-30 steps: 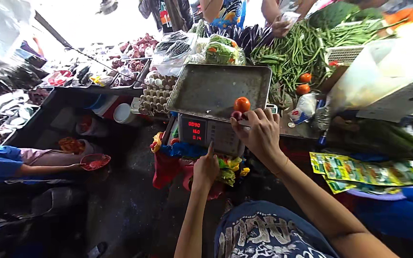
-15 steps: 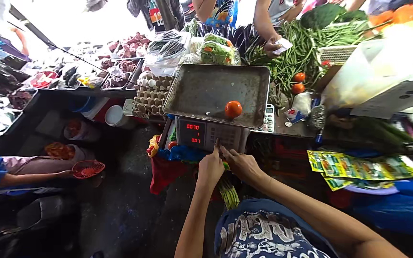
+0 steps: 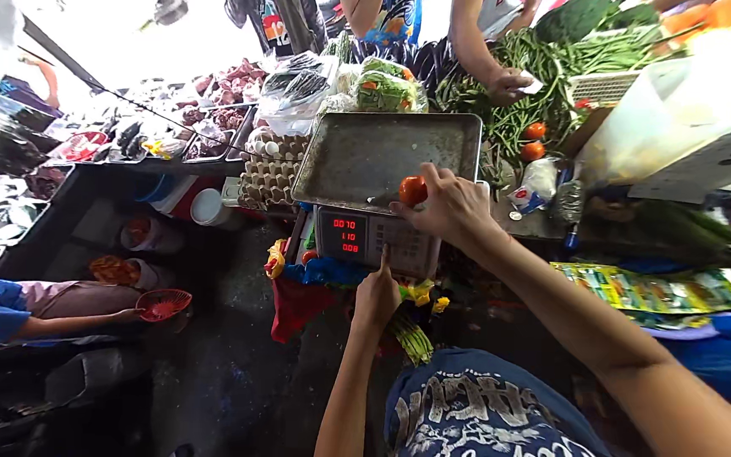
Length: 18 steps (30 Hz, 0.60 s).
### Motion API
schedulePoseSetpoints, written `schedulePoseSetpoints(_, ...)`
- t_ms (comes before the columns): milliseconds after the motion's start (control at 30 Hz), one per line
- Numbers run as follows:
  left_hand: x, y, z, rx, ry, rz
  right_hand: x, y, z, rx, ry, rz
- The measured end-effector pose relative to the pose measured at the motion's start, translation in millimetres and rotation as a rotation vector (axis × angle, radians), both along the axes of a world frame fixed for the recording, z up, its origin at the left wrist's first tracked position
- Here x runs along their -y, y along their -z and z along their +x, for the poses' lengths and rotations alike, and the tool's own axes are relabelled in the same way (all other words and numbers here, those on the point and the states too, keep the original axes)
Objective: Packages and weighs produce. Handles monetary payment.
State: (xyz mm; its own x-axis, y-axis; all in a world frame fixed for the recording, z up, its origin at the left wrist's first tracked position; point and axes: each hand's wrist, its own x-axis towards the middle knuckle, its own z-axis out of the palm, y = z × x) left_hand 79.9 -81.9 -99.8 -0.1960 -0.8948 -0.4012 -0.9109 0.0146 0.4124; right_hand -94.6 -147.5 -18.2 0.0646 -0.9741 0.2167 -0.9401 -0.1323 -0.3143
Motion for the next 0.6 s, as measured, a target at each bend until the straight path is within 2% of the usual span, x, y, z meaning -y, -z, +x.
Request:
schedulePoseSetpoints(67,0.8,-1.6,-1.1,0.005,0.000,0.014,29.8,1.9,-2.9,-0.077,-0.031,0.103)
schedulePoseSetpoints(167,0.6,-2.7,-1.6,0.007,-0.012,0.030,44.5,12.0,-9.5,0.019,-0.150,-0.122)
schedulePoseSetpoints(233,0.1,-1.0,-0.6,0.004,-0.009,0.026,29.8,10.0,-15.0,0.221,-0.229,-0.342)
schedulePoseSetpoints(333,-0.6,0.4,-0.8,-0.019,-0.013,0.015,-31.9,4.9,-13.8,0.485,-0.235,-0.446)
schedulePoseSetpoints(400,0.0,-0.6,-1.2,-0.022,-0.012,0.020,-62.6,32.3,-10.0,0.494,-0.199,-0.281)
schedulePoseSetpoints(500,0.5,-2.3,-1.1,-0.014,0.001,0.049,-76.6,79.4,-6.5,0.290,-0.166,0.186)
schedulePoseSetpoints(600,1.8,-5.6,-2.0,0.018,-0.014,0.092,-72.6,86.1,-3.6,0.084,-0.120,0.395)
